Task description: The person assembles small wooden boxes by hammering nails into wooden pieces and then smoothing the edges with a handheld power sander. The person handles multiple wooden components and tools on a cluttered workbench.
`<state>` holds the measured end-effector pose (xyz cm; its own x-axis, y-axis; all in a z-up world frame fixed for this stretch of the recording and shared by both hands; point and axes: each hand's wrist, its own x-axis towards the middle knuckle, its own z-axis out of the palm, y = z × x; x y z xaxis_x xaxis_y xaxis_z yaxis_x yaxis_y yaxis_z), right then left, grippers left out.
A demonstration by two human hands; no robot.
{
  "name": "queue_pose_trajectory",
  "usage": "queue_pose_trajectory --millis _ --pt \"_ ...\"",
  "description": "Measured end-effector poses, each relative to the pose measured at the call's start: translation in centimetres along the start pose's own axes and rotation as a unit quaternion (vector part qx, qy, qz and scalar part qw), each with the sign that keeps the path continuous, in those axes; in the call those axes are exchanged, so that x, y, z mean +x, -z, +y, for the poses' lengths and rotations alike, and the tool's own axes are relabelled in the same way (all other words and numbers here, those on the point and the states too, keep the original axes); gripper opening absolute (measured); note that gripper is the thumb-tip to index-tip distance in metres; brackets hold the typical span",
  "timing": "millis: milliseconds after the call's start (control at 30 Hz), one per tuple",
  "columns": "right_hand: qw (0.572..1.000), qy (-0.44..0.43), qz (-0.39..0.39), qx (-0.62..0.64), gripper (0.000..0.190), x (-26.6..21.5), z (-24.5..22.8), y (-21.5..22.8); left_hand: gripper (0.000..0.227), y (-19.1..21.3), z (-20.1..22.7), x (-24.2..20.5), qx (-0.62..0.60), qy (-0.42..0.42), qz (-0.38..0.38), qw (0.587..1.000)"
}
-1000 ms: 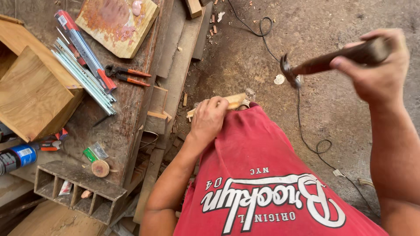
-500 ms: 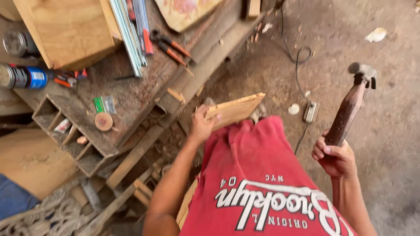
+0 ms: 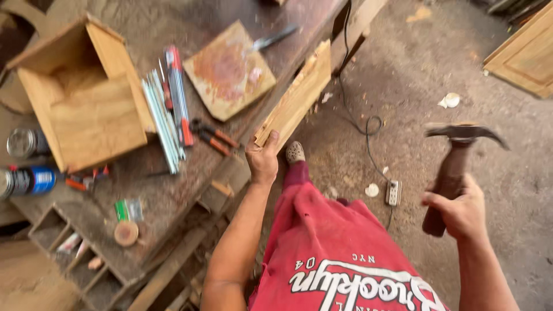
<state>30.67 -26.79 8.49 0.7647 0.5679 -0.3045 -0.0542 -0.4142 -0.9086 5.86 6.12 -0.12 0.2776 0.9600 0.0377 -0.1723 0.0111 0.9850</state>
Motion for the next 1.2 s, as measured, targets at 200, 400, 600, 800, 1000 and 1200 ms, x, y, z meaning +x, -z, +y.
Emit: queue_pose_trajectory --millis 200,400,600,800,1000,1200 --pt "0.987 -0.037 0.026 -0.155 0.045 8.1 -6.3 -7.6 0.037 -7.6 -6.1 15.9 -0.016 -0.046 -0.025 0.999" --pt "0.934 0.016 0.028 -0.355 0.054 15.9 -13.7 -12.8 0.039 -12.3 -10.6 24.1 0.093 -0.085 -0.07 0.99" --pt "0.876 0.227 -0.048 -0.423 0.07 21.9 -18.1 -20.1 0.039 -11.3 -11.8 24.6 0.058 -0.123 -0.105 0.985" --pt "0.824 0.282 -0.091 -0.483 0.075 23.6 -21.9 -24.4 0.045 -11.0 -11.6 24.6 0.097 -0.118 -0.132 0.979" --pt "0.765 0.263 -0.11 -0.578 0.076 23.5 -23.4 -25.7 0.05 -10.8 -10.7 24.2 0.109 -0.144 -0.137 0.974" --pt "0.79 0.303 -0.088 -0.525 0.076 22.8 -24.4 -24.6 0.05 -10.8 -11.4 23.8 0.111 -0.145 -0.142 0.973"
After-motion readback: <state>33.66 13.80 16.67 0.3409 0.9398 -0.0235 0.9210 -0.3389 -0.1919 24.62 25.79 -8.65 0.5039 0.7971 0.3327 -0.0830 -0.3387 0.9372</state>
